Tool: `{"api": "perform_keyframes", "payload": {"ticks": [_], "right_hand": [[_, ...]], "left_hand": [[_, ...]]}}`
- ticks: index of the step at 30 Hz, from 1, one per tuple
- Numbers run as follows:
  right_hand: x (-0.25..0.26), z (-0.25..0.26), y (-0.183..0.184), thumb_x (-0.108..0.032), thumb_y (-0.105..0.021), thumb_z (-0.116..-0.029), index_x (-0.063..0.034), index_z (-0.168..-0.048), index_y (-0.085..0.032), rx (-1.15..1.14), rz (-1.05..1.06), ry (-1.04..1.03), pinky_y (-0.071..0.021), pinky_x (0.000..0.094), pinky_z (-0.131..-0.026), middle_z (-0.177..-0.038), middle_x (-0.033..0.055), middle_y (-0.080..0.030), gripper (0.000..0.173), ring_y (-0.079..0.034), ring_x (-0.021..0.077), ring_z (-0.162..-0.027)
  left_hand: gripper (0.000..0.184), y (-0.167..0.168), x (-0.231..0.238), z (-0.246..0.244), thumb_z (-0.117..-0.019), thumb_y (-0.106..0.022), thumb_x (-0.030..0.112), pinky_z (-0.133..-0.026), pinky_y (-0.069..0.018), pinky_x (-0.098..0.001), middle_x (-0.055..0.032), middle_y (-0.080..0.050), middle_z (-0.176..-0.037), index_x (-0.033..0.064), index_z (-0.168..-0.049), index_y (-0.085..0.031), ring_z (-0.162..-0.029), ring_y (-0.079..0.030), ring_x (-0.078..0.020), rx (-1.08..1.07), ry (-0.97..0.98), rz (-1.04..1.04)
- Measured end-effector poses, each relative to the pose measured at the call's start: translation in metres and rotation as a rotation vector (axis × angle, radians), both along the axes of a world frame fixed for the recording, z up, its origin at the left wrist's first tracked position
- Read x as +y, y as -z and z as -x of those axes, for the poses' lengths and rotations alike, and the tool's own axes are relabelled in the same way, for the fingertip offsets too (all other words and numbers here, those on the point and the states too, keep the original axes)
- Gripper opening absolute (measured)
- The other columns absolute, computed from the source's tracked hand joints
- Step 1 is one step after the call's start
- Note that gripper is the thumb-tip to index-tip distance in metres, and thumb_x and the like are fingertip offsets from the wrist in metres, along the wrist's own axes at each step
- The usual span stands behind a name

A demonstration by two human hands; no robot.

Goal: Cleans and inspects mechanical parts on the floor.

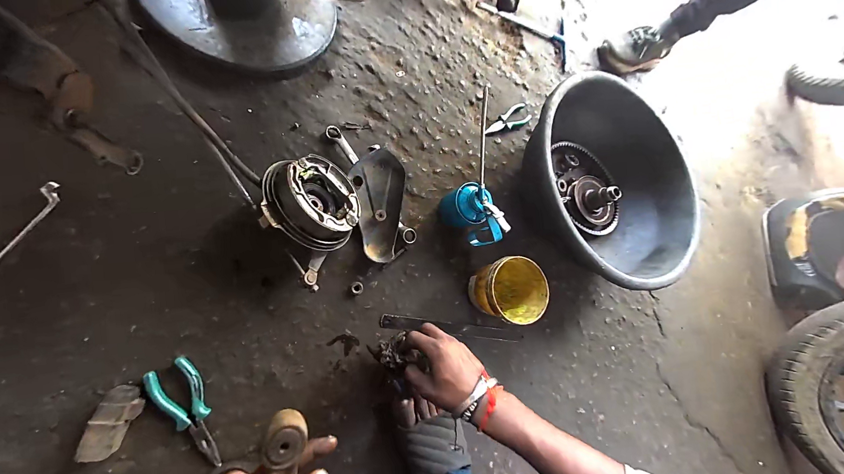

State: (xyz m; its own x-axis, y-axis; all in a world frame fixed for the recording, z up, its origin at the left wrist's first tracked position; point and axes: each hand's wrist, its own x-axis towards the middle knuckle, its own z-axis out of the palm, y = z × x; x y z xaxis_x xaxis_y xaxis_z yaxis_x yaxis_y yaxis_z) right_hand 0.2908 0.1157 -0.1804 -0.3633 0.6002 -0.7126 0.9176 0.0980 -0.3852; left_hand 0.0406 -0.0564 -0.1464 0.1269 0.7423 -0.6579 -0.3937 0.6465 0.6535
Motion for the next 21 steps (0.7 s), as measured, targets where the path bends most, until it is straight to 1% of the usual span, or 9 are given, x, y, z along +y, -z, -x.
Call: {"api": "perform_keyframes", "payload": {"ticks": [2, 4, 5, 7, 9, 11, 15, 18, 21], "right_hand": [[0.003, 0.006, -0.008, -0.034, -0.058, -0.0971, -0.0168, -0.133, -0.065, -0.134, 0.042, -0.108, -0.0533, 0.0547, -0.096, -0.142, 0.0142, -0.057, 0.04, -0.062, 0.0336, -0.121], [-0.005, 0.01, -0.019, -0.038, -0.062, -0.0969, -0.0176, -0.133, -0.067, -0.053, -0.107, -0.201, -0.052, 0.0548, -0.099, -0.148, 0.0161, -0.054, 0.042, -0.06, 0.0368, -0.125], [-0.01, 0.012, -0.021, -0.039, -0.063, -0.0958, -0.0183, -0.128, -0.07, 0.074, -0.23, -0.23, -0.0542, 0.0527, -0.097, -0.143, 0.0146, -0.059, 0.039, -0.063, 0.0344, -0.121], [-0.016, 0.02, -0.024, -0.036, -0.063, -0.0962, -0.0219, -0.121, -0.073, 0.374, -0.388, -0.232, -0.0587, 0.0426, -0.093, -0.131, 0.0062, -0.067, 0.03, -0.067, 0.0216, -0.115], [-0.018, 0.029, -0.028, -0.032, -0.064, -0.0987, -0.021, -0.118, -0.074, 0.624, -0.393, -0.228, -0.0602, 0.0358, -0.091, -0.122, 0.0026, -0.07, 0.024, -0.069, 0.0142, -0.11], [-0.021, 0.039, -0.031, -0.029, -0.066, -0.0993, -0.0189, -0.118, -0.074, 0.769, -0.35, -0.274, -0.0594, 0.0341, -0.091, -0.117, 0.004, -0.072, 0.023, -0.069, 0.0147, -0.108], [-0.032, 0.055, -0.031, -0.034, -0.067, -0.0997, -0.0212, -0.121, -0.073, 0.794, -0.335, -0.346, -0.0588, 0.0351, -0.091, -0.116, 0.0033, -0.072, 0.026, -0.069, 0.0159, -0.107], [-0.036, 0.059, -0.028, -0.034, -0.067, -0.0994, -0.0188, -0.116, -0.074, 0.776, -0.332, -0.277, -0.059, 0.033, -0.088, -0.113, 0.0018, -0.073, 0.024, -0.069, 0.0135, -0.104], [-0.035, 0.057, -0.027, -0.03, -0.07, -0.0982, -0.0153, -0.113, -0.076, 0.831, -0.191, -0.175, -0.059, 0.029, -0.089, -0.111, 0.0028, -0.073, 0.022, -0.069, 0.0107, -0.104]], "left_hand": [[0.027, -0.004, 0.002, -0.003, -0.1001, -0.063, 0.011, -0.053, -0.0568, -0.0258, 0.0012, -0.072, -0.077, 0.0027, -0.126, -0.065, -0.058, -0.065, -0.0091, 0.025, 0.021, 0.014], [0.023, -0.011, 0.003, -0.005, -0.1022, -0.059, 0.014, -0.055, -0.0568, -0.0269, 0.0003, -0.07, -0.079, 0.0026, -0.121, -0.062, -0.06, -0.065, -0.0101, 0.027, 0.04, 0.018], [0.02, -0.013, 0.004, -0.005, -0.1021, -0.058, 0.015, -0.055, -0.0572, -0.0267, 0.0006, -0.068, -0.08, 0.0032, -0.118, -0.059, -0.061, -0.065, -0.01, 0.02, 0.034, 0.032], [0.017, -0.012, 0.003, -0.005, -0.1019, -0.058, 0.015, -0.055, -0.0581, -0.0268, 0.0004, -0.067, -0.08, 0.0042, -0.114, -0.056, -0.061, -0.065, -0.0104, -0.017, 0.012, 0.071], [0.017, -0.012, 0.003, -0.006, -0.1015, -0.057, 0.013, -0.058, -0.0603, -0.0284, -0.0003, -0.067, -0.081, 0.0038, -0.115, -0.054, -0.062, -0.066, -0.0117, -0.036, 0.019, 0.09], [0.019, -0.014, 0.004, -0.006, -0.1015, -0.057, 0.012, -0.061, -0.0617, -0.0301, -0.0014, -0.067, -0.084, 0.004, -0.118, -0.05, -0.064, -0.068, -0.0131, -0.074, 0.047, 0.083], [0.027, -0.018, 0.004, -0.007, -0.1037, -0.055, 0.01, -0.068, -0.0649, -0.036, -0.0058, -0.068, -0.093, 0.0033, -0.127, -0.044, -0.071, -0.072, -0.0191, -0.209, 0.083, 0.048], [0.023, -0.016, 0.002, -0.008, -0.1055, -0.053, 0.012, -0.07, -0.0648, -0.0385, -0.0065, -0.068, -0.093, 0.0046, -0.126, -0.043, -0.073, -0.072, -0.0206, -0.262, 0.09, 0.011], [0.026, -0.016, 0.0, -0.008, -0.1054, -0.053, 0.012, -0.069, -0.0645, -0.0372, -0.0063, -0.067, -0.092, 0.0047, -0.127, -0.042, -0.072, -0.071, -0.0197, -0.217, 0.135, 0.029]]}}
